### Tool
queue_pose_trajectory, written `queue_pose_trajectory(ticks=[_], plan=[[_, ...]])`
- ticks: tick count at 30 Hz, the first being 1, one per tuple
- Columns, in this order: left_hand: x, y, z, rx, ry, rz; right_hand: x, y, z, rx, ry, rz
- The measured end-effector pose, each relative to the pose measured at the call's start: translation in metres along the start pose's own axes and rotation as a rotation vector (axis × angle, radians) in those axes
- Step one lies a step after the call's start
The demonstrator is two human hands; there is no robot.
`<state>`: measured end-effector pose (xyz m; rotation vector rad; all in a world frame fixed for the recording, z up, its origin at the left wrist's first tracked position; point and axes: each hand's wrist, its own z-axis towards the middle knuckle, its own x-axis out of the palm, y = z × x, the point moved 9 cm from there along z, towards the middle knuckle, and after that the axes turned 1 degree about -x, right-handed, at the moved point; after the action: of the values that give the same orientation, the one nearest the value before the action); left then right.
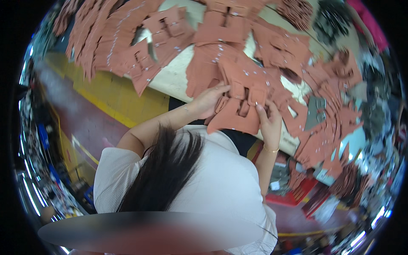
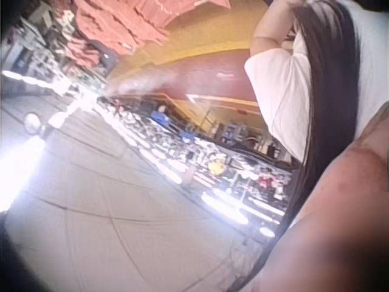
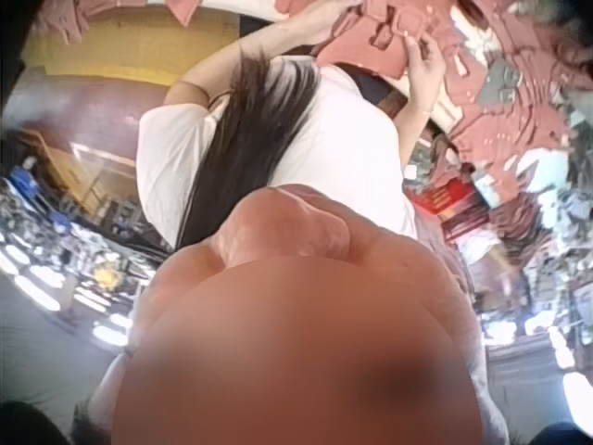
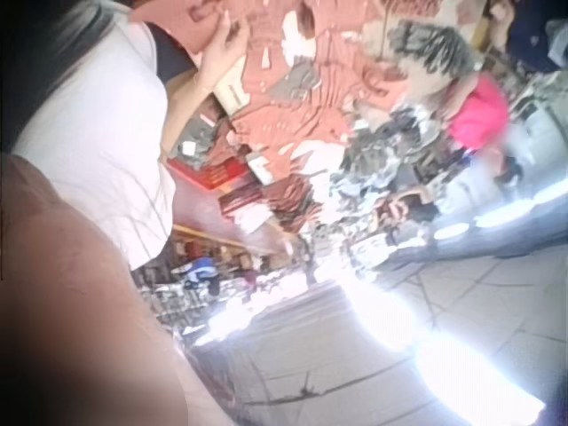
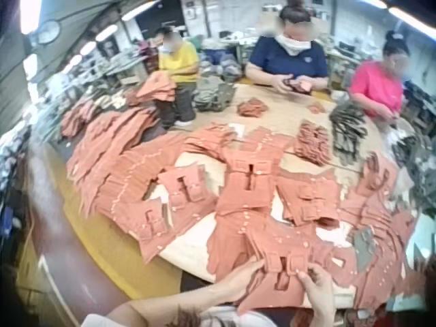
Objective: The person picks up reddish-brown leather belt parts from a table, aligns them, and uses a red utility knife to trim edges and remove small excess material. The person then places the trimmed pieces back on the table.
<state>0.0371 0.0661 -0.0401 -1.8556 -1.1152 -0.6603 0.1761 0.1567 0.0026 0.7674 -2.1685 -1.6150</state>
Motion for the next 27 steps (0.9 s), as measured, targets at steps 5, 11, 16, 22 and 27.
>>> queue_pose_trajectory(ticks=[5,11,16,22,27], plan=[[0.008,-0.003,-0.006,-0.049,0.032,0.137,-0.004,-0.013,0.001,0.050,-0.012,0.052],[0.022,-0.018,-0.009,0.029,0.078,0.351,-0.005,-0.004,0.003,0.027,0.012,0.115],[0.020,-0.018,-0.009,-0.029,0.185,0.383,-0.001,0.000,0.004,-0.043,-0.047,0.043],[0.026,-0.030,-0.023,0.124,0.200,0.398,0.002,-0.001,-0.002,0.040,-0.044,0.019],[0.031,-0.038,-0.027,0.093,0.171,0.583,0.018,0.005,-0.009,0.013,0.007,0.072]])
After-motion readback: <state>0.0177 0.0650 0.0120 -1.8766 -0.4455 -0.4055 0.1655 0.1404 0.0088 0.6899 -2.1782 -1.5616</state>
